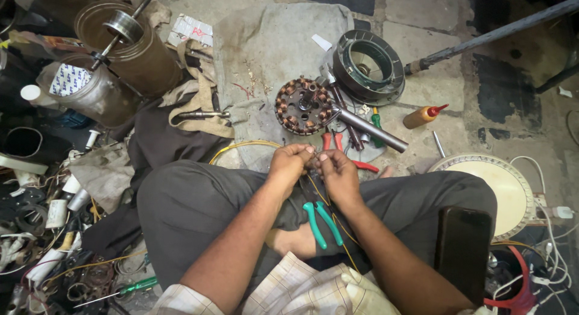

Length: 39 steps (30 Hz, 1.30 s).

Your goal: The person sits on the floor and uses pliers to strip and twist copper wires on a circular electrical component. They repeatedly adjust the wires and use the pliers to secure connections.

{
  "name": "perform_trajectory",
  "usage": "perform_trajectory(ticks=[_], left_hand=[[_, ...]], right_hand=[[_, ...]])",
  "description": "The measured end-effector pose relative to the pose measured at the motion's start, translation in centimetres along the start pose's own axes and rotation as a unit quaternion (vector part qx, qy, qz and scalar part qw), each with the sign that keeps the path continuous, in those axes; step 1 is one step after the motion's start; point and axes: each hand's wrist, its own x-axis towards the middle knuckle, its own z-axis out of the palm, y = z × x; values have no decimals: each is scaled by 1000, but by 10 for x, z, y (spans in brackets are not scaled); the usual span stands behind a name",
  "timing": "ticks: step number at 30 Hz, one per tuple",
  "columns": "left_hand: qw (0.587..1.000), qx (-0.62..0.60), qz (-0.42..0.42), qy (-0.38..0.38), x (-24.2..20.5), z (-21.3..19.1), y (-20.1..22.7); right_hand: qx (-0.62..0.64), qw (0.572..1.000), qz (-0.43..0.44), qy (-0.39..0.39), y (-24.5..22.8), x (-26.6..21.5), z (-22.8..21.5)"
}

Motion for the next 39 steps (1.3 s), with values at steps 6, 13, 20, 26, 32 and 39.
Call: perform_trajectory(ticks=[6, 13, 20, 26, 32, 39], left_hand=[[999, 37, -1, 22, -4, 4, 3], [999, 39, -9, 9, -2, 7, 1], [998, 53, 30, 19, 2, 3, -5], [962, 201, 159, 93, -16, 11, 15], [759, 532, 346, 142, -62, 19, 73], [731, 508, 427, 161, -48, 19, 89]], right_hand=[[5, 999, 7, 37, -13, -1, 4], [237, 958, 139, 77, -41, -4, 10], [178, 975, 117, 65, -41, -9, 6], [129, 988, 63, 52, -46, -12, 5], [86, 995, -22, 33, -69, 5, 11], [-2, 1000, -10, 16, -99, 32, 18]])
